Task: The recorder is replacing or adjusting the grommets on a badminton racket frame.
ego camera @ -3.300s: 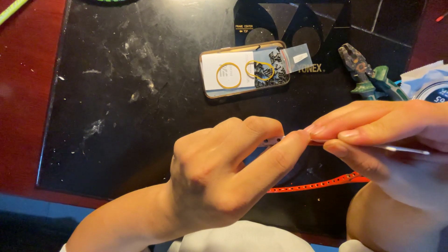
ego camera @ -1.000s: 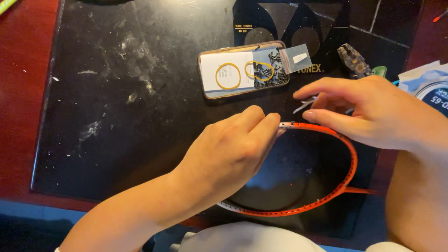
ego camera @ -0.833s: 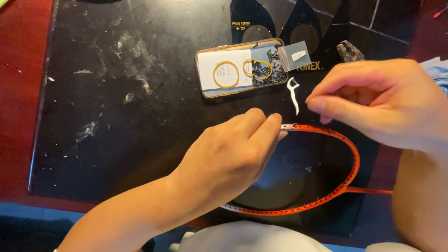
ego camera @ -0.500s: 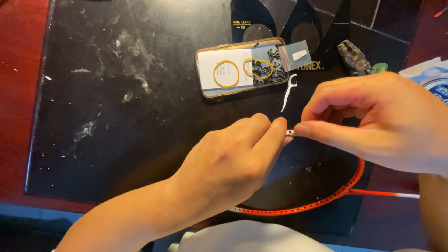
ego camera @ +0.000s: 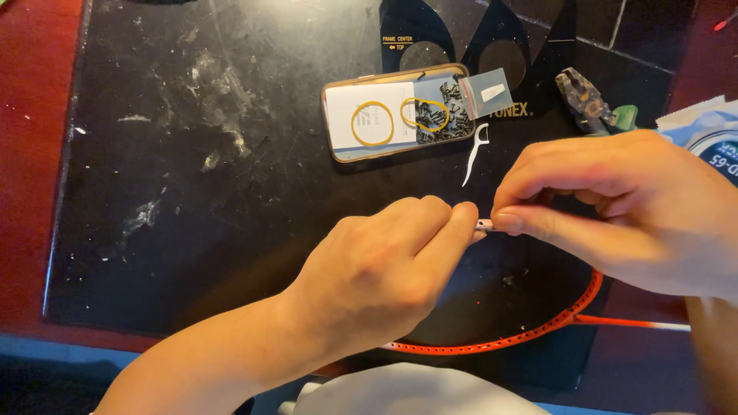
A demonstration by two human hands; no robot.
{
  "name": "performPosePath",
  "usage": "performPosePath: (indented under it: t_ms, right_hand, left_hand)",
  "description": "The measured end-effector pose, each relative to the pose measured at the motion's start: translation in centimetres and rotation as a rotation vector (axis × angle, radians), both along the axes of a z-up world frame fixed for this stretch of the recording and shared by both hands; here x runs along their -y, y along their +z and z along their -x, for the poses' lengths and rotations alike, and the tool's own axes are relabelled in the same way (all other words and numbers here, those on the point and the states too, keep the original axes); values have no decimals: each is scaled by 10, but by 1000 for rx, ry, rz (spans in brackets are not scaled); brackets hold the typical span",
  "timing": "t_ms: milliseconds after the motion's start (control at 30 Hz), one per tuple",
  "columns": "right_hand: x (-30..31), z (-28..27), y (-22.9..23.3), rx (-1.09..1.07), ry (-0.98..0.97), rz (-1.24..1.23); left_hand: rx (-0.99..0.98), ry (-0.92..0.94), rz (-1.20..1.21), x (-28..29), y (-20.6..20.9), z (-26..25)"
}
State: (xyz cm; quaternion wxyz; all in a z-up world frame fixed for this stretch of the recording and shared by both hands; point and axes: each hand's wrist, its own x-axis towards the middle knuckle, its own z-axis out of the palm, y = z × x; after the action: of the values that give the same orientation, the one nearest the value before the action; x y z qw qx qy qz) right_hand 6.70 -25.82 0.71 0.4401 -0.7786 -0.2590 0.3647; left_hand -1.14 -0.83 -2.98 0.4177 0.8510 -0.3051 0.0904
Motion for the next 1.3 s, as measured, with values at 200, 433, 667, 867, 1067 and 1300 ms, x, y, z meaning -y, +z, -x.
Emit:
performPosePath:
  t_ms: [200,433,667,867,1067,1300]
  right_hand:
    - [15,4,-16,-225,-118,-22]
    - [-15,27,-14,21,-380,37]
    - [-33,36,-14,689,-217,7]
    - [-35,37,-17,723,-217,12]
    - [-37,36,-20,736,-192,-11]
    - [-35,36,-24,727,-230,-32]
  left_hand:
    - [12,-9,-19,2,-2,2]
    - [-112,34,-41,0,-6,-10]
    - [-128,53,-52,0,-9,-11]
    - [-138,48,-67,0,-10,-12]
    - [-120,37,-78,0,-13,-14]
    - [-176,25,-49,0,-18,-17]
